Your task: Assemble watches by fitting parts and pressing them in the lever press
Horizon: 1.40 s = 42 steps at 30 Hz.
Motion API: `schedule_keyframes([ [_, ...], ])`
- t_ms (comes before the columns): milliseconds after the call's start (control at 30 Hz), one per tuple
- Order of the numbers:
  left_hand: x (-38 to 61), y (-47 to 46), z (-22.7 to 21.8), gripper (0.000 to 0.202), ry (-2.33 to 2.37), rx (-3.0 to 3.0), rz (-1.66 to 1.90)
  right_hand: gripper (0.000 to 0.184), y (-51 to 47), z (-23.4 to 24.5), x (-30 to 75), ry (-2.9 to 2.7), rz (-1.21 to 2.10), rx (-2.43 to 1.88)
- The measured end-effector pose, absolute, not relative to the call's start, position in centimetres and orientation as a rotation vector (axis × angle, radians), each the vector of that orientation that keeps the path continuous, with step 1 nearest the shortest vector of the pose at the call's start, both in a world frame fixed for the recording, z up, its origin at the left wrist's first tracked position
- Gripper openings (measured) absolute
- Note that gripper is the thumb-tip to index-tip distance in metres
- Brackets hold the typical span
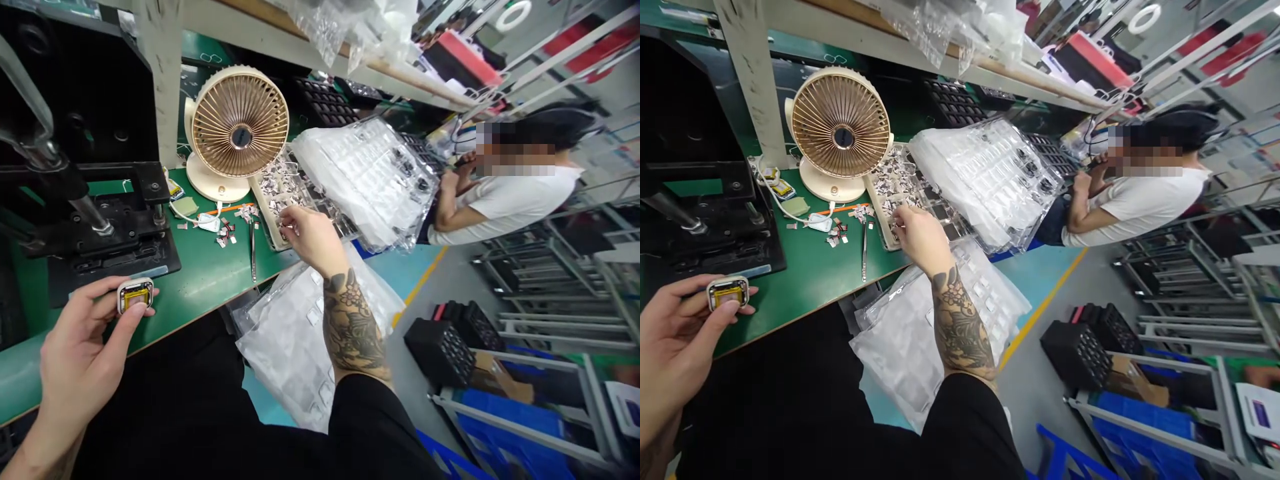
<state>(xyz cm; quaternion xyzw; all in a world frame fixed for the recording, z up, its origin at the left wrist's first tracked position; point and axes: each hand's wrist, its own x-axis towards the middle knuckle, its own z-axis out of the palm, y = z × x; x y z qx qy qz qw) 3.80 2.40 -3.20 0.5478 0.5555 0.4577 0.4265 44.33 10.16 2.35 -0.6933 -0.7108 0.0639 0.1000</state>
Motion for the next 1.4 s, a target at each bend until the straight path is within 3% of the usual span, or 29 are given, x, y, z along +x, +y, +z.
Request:
schedule_keyframes([
  [333, 3.4, 2.3, -3.8, 0.047, 1.37, 1.346, 1.112, 0.024, 9.5, 1.7, 45.4, -2.025, 0.028, -1.874],
  [467, 3.5, 2.3, -3.8, 0.047, 1.395, 1.357, 1.117, 0.017, 10.0, 2.0, 44.9, -2.099, 0.007, -1.952],
  [833, 3.9, 2.4, -3.2, 0.042, 1.366, 1.352, 1.124, 0.023, 10.5, 1.7, 43.9, -2.175, -0.207, -2.14],
  [1000, 3.2, 2.4, -3.7, 0.035, 1.331, 1.422, 1.08, 0.016, 10.0, 0.7, 44.6, -1.706, -0.123, -1.802],
  [1167, 3.0, 2.7, -3.1, 0.021, 1.314, 1.705, 0.977, 0.019, 9.9, 0.3, 40.9, -1.275, 0.234, -1.39],
  [1400, 4.1, 3.3, -1.2, 0.014, 1.18, 1.746, 1.005, 0.007, 7.8, 0.4, 29.0, -1.514, 0.696, -1.039],
])
